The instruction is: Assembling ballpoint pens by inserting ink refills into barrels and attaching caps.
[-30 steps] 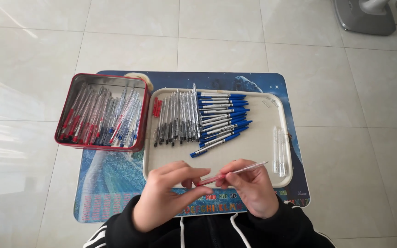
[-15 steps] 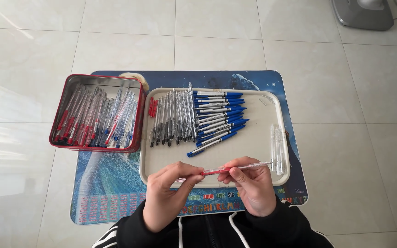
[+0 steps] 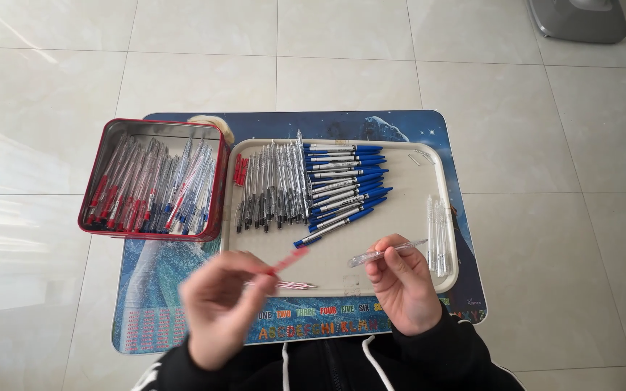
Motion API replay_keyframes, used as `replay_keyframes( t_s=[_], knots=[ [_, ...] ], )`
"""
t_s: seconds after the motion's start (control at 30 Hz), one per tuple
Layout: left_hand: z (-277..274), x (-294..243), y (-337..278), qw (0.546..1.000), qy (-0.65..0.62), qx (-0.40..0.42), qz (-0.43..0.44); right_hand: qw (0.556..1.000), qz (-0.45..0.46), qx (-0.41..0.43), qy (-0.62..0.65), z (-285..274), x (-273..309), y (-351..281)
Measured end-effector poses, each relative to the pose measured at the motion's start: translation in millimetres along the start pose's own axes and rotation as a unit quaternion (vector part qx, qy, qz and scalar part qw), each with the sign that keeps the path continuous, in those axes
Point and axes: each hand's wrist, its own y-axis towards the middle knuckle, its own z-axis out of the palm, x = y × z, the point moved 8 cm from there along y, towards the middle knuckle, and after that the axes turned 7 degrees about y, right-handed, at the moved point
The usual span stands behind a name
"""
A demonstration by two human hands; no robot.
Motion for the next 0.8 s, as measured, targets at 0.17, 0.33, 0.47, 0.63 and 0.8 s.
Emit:
replay_keyframes(
  t_s=[0.17, 0.33, 0.47, 0.63, 0.8],
  knots=[
    [-33, 4, 46, 0.905, 0.397, -0.074, 0.137, 0.999, 0.006, -0.020, 0.034, -2, 0, 1],
    [-12, 87, 83, 0.693, 0.682, 0.076, 0.221, 0.995, -0.054, 0.016, -0.086, 15, 15, -3],
    [2, 89, 81, 0.639, 0.716, 0.068, 0.273, 0.987, -0.081, 0.012, -0.137, 29, 24, -3],
    [30, 69, 50, 0.933, 0.270, 0.238, -0.023, 0.876, -0.175, 0.042, -0.448, 76, 46, -6],
    [72, 63, -3, 0.930, -0.128, 0.312, -0.146, 0.772, -0.192, 0.100, -0.598, 113, 46, 0]
  ],
)
